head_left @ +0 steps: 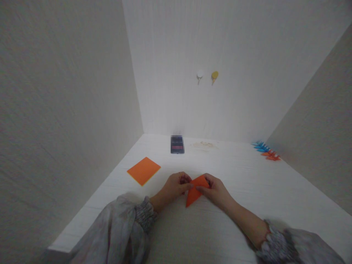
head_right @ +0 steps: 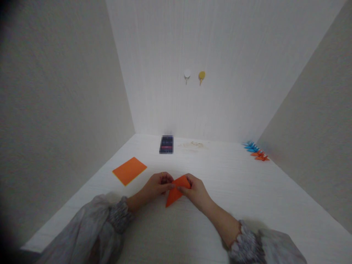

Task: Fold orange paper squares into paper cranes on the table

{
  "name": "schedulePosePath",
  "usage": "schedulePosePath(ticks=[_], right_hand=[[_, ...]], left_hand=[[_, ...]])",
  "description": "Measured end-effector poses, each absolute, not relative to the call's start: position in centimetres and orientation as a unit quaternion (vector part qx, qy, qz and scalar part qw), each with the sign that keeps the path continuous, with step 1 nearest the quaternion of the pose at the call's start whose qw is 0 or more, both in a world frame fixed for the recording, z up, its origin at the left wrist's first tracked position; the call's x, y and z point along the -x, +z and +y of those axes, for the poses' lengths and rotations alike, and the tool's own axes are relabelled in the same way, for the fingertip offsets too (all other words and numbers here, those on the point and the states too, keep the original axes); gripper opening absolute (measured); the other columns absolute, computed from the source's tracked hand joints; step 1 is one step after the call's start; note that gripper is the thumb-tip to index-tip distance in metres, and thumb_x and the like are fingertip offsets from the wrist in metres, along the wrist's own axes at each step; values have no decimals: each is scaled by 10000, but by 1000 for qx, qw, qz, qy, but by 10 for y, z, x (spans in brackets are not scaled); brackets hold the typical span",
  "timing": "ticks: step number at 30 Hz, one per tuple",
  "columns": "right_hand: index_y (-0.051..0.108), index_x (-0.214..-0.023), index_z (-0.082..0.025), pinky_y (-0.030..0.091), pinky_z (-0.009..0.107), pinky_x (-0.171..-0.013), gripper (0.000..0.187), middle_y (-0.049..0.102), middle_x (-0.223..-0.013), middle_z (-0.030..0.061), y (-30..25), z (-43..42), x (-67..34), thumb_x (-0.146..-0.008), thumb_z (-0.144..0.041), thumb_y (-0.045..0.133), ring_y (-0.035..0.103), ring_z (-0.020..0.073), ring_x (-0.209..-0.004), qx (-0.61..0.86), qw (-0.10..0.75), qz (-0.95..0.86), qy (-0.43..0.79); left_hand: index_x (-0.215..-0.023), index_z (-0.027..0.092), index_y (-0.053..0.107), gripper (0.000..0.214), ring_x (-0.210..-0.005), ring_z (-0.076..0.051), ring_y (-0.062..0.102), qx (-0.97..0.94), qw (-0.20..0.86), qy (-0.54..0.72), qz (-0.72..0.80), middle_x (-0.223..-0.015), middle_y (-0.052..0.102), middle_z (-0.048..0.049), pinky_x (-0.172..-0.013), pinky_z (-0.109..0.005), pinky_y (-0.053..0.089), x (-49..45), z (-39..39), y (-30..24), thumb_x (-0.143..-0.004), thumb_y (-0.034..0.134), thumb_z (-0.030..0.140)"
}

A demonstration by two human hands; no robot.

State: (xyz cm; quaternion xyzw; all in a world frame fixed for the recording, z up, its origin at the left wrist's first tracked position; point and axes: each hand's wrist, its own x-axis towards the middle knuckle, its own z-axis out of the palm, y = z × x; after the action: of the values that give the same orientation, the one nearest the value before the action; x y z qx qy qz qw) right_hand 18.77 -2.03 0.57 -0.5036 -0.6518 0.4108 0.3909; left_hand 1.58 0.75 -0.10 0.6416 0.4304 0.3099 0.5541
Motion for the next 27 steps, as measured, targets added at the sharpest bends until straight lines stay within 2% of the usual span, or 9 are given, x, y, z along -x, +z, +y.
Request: schedulePosePath(ticks=[5, 8, 11, 16, 21, 27], right_hand=[[573, -766, -181, 367, 216, -471, 97, 550, -586, -25, -2, -17, -189, -697, -235, 532, 489, 114, -531, 534, 340, -714, 299], [592, -750, -184, 393, 234, -516, 97, 587, -641, -2, -1, -17, -188, -708, -210, 508, 519, 131, -584, 532, 312, -748, 245], [600, -772, -182, 414, 255, -563, 126, 611, -698, 18, 2, -18, -186, -706, -172, 493, 540, 147, -632, 531, 293, -770, 199], [589, -800, -173, 426, 269, -623, 139, 607, -754, 30, 2, -17, -187, -711, -131, 491, 540, 154, -699, 512, 272, -799, 157], [571, -809, -167, 432, 292, -687, 132, 581, -779, 41, 0, -18, -189, -736, -114, 474, 518, 162, -756, 478, 268, -828, 120], [535, -1005, -147, 438, 316, -777, 270, 567, -919, 79, 1, -25, -192, -744, -112, 477, 511, 176, -870, 428, 262, -853, 140]], left_hand=[[-815, 133, 577, 196, -601, -110, 514, -744, 429, 249, 447, -687, 594, -17, -543, -221, 390, -11, 5, 1, -681, 545, 273], [-873, 156, 576, 212, -638, -126, 529, -803, 338, 195, 450, -744, 601, -22, -582, -240, 398, -9, 0, 8, -717, 509, 283], [-944, 168, 553, 258, -726, -147, 534, -843, 221, 180, 457, -921, 563, -52, -640, -261, 406, -7, -4, 15, -727, 511, 300], [-916, 186, 579, 227, -764, -152, 539, -908, 156, 110, 372, -955, 534, -49, -678, -258, 412, 1, -8, 22, -791, 442, 317], [-925, 194, 585, 268, -667, -134, 523, -938, 91, 67, 328, -969, 529, -55, -602, -260, 405, 9, -11, 29, -827, 384, 342], [-903, 162, 570, 282, -635, -144, 523, -944, 46, 66, 319, -896, 527, -67, -541, -259, 405, 8, -12, 27, -842, 355, 333]])
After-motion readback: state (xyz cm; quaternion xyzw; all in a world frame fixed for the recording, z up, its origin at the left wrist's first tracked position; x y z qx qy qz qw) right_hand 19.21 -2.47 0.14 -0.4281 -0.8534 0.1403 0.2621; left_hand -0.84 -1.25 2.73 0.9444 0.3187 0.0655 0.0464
